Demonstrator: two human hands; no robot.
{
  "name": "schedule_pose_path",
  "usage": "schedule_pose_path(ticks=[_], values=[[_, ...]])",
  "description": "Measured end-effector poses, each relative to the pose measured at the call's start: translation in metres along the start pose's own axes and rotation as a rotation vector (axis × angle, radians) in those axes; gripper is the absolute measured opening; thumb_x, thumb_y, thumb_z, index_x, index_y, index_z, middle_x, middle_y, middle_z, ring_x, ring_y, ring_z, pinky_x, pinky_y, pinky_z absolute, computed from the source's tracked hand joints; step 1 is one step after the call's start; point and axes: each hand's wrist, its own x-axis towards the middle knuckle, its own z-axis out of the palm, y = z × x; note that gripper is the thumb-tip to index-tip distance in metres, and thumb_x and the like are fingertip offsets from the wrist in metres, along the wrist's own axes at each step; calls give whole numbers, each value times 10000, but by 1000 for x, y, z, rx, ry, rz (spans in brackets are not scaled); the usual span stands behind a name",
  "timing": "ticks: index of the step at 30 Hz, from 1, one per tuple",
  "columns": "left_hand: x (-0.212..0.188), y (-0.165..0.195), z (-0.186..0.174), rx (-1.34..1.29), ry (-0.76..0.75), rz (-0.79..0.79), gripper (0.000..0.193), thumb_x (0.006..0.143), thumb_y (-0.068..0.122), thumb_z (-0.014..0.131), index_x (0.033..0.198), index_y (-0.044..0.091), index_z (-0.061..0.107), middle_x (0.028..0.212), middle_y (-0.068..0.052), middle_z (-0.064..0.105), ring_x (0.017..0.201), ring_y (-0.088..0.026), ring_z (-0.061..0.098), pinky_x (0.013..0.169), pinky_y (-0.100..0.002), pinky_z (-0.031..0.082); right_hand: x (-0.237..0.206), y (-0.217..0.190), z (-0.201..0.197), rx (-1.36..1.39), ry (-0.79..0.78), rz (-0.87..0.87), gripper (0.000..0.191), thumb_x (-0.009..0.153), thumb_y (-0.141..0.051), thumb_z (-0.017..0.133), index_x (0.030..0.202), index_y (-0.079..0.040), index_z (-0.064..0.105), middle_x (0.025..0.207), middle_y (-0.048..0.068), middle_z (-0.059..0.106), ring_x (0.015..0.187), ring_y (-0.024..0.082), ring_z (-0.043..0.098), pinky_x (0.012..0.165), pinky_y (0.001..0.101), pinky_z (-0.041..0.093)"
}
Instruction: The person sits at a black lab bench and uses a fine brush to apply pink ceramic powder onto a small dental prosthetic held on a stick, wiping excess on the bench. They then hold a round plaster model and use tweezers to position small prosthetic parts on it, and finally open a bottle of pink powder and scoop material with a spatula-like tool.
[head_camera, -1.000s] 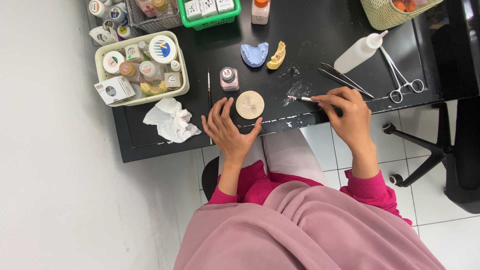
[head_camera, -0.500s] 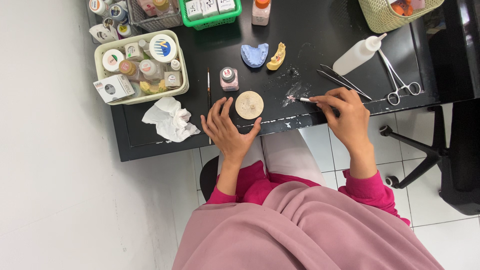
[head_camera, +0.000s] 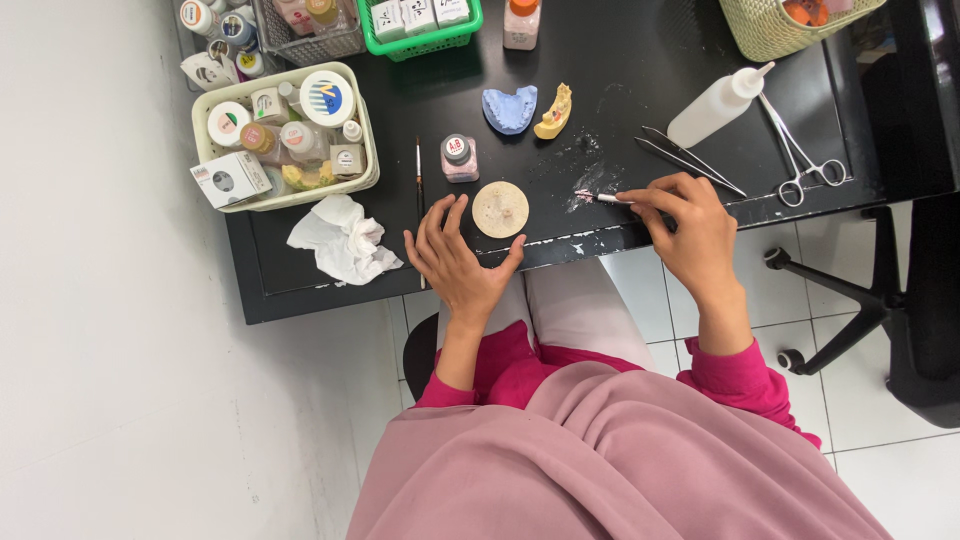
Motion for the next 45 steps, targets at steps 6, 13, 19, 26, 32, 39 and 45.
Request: schedule_pose_path(ticks=[6, 13, 19, 26, 32, 39, 45], values=[[15, 2, -18, -200, 48, -35, 622, 963, 392, 750, 1467, 141, 487, 1468, -40, 539, 1427, -274, 466, 1222, -482, 275, 0, 13, 1, 43, 60, 80, 183, 986, -119, 780, 1139, -213, 816, 975, -13, 666, 929, 192, 578, 731, 324, 489], [79, -12, -4, -118, -104, -12, 739, 889, 435, 798, 1462, 89, 484, 1440, -113, 538, 1335, -320, 451, 1097, -468, 322, 1, 38, 24, 57, 154, 40, 184, 974, -92, 794, 1138, -173, 816, 1030, 9, 702, 1003, 265, 548, 882, 367, 461], [91, -14, 9, 17, -233, -96, 615, 921, 475, 755, 1414, 168, 553, 1350, -13, 608, 1253, -232, 572, 1123, -493, 280, -3, 50, 40, 123, 163, 79, 165, 986, -96, 779, 1134, -162, 810, 1056, 44, 645, 999, 257, 553, 894, 376, 454], [65, -1, -29, -479, -73, -27, 533, 1016, 359, 748, 1415, 86, 522, 1368, -125, 548, 1297, -292, 572, 1109, -425, 475, 3, 33, 31, 31, 201, -10, 175, 974, -100, 808, 1139, -156, 802, 1070, 58, 637, 1013, 268, 551, 930, 403, 439], [4, 43, -46, -840, -340, 42, 518, 959, 275, 777, 1357, 50, 533, 1308, -147, 578, 1217, -294, 626, 1067, -394, 531, -11, -20, -9, 332, 182, -127, 322, 901, -207, 849, 1201, -131, 760, 1125, 81, 669, 1033, 260, 602, 918, 385, 496], [-39, 63, -27, -898, -494, -76, 645, 782, 167, 878, 1303, 37, 520, 1182, -136, 660, 1036, -287, 700, 896, -363, 575, -33, -56, -2, 576, -20, -282, 449, 775, -285, 854, 1182, -120, 764, 1064, 69, 679, 894, 174, 686, 757, 292, 601], [-62, 54, -7, -820, -443, -7, 657, 824, 127, 874, 1338, 32, 474, 1181, -158, 679, 1045, -302, 724, 874, -378, 600, -53, -54, 17, 558, 143, -187, 329, 814, -229, 833, 1118, -113, 785, 1023, 60, 694, 870, 171, 677, 730, 299, 562]])
